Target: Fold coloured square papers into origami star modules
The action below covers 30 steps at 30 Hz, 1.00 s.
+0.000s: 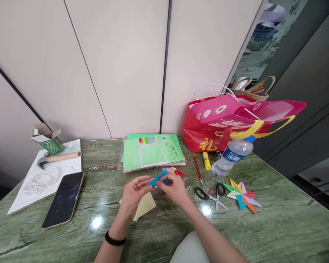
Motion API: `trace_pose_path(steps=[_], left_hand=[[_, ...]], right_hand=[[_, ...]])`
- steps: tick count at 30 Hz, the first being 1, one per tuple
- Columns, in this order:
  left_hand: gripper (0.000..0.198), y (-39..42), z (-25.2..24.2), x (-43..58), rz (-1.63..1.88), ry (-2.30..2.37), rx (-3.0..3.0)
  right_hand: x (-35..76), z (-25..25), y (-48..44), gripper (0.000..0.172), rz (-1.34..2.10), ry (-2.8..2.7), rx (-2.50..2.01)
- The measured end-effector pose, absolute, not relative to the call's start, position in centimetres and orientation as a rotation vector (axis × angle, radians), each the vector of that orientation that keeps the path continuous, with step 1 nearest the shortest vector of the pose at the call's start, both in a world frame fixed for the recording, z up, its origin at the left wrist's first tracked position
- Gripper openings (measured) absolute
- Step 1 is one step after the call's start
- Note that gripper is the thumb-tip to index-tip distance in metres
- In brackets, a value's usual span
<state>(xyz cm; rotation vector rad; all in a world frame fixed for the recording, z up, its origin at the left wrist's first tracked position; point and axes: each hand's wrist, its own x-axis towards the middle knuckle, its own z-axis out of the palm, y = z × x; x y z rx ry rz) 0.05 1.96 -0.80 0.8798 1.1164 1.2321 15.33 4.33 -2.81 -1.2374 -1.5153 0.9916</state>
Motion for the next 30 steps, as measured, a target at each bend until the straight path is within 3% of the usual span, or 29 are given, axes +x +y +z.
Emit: trace_pose_path(steps=[7,15,30], left_hand=[[0.026,2.0,-0.6,0.0,1.239,1.154,0.934],[0.027,1.8,-0.5,0.1,1.219,1.11,0.96],[0.025,1.9,-1.5,0.1,1.172,1.118,0.827]], right_hand=[[15.6,-1.5,3.9,0.016,0.865,-1.574,-1.171],[15.4,-1.1,3.5,0.018,1.191,-1.506,-1.164],[15.4,-1.7,3.8,0.016,1.036,-1.518,-1.242]])
